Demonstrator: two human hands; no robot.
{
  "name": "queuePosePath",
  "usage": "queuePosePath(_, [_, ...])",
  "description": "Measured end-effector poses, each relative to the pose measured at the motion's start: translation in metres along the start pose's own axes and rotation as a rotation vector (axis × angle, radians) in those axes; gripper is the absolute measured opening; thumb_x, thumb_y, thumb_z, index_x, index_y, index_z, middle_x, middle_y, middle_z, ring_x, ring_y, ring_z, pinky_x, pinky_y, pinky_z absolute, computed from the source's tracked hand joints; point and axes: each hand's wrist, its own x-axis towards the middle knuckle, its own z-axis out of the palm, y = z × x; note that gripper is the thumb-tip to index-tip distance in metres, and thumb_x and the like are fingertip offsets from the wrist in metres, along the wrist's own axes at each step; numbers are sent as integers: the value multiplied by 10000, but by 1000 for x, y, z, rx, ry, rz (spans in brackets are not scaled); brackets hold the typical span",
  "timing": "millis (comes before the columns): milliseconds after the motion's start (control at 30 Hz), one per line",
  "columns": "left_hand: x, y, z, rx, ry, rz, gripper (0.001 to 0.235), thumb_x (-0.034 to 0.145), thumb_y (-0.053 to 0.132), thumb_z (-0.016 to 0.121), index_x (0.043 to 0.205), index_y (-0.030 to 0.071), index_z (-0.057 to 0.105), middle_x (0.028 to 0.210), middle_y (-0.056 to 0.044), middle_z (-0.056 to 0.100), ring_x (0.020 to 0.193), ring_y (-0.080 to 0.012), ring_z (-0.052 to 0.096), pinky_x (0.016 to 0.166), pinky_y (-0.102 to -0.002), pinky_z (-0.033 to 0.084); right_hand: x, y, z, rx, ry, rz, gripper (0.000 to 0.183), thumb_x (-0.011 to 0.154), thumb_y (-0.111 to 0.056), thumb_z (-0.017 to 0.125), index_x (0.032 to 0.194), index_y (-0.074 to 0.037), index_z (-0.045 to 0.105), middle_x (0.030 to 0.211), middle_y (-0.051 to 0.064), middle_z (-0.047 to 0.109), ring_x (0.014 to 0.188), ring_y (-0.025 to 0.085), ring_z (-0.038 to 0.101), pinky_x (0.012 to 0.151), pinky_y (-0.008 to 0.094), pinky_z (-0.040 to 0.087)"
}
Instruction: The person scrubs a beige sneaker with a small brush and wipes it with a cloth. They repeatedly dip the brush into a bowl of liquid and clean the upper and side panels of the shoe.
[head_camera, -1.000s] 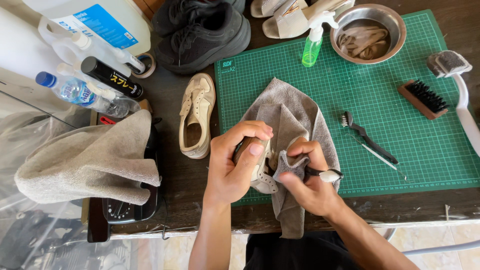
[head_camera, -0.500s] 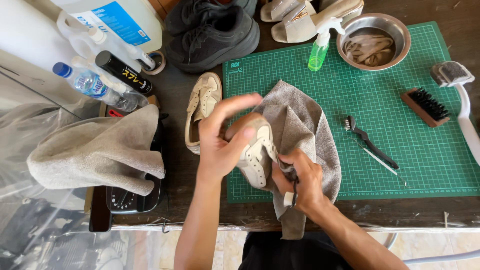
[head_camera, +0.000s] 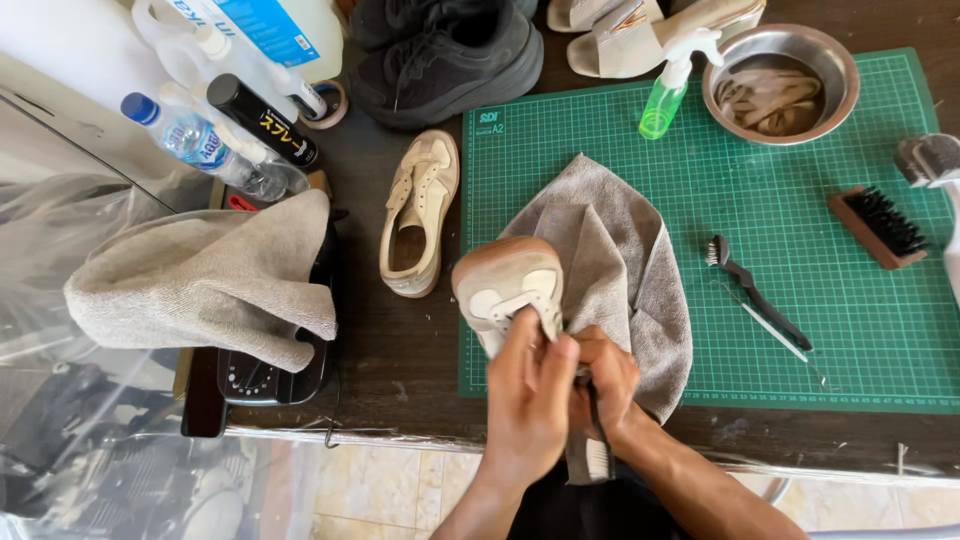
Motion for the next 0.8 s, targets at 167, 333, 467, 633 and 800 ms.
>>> queuePosePath(167, [13, -32, -3, 176, 221, 190, 173, 1024, 167, 554, 892, 79, 484, 673, 18, 372, 632, -91, 343, 560, -294, 323, 38, -26, -24, 312, -219, 166, 68, 945, -89, 639, 983, -50, 597, 785, 77, 604, 610, 165, 547, 582, 290, 443])
queuePosePath(333, [22, -22, -6, 233, 139, 352, 211, 1038, 85, 525, 837, 71, 463, 688, -1, 389, 628, -91, 381, 564, -286, 337, 48, -27, -56, 313, -90, 312, 120, 987, -146, 564, 936, -71, 485, 705, 33, 541, 576, 110, 449, 558, 276, 364])
queuePosePath(467, [19, -3, -10, 536, 46, 500, 94, 960, -66, 568, 1025, -37, 629, 828, -124, 657, 713, -215, 631, 646, -323, 488, 59, -29, -78, 318, -106, 389, 229, 913, -190, 675, 983, -70, 493, 822, 60, 561, 724, 146, 489, 698, 283, 400])
queuePosePath(633, [26, -20, -6, 665, -30, 487, 230, 921, -111, 609, 1134, -38, 657, 879, -154, 725, 747, -287, 710, 656, -369, 540, 68, -29, -73, 70, -144, 259, 102, 956, -46, 614, 1022, 11, 668, 880, 115, 673, 746, 211, 597, 719, 311, 466])
queuePosePath(800, [30, -60, 8, 464, 14, 340, 230, 921, -49, 610, 1115, 50, 688, 832, -201, 751, 808, -421, 749, 638, -471, 590, 65, -8, -63, -35, -62, 241, 88, 902, -9, 740, 990, -5, 742, 764, 130, 639, 603, 226, 609, 583, 322, 465])
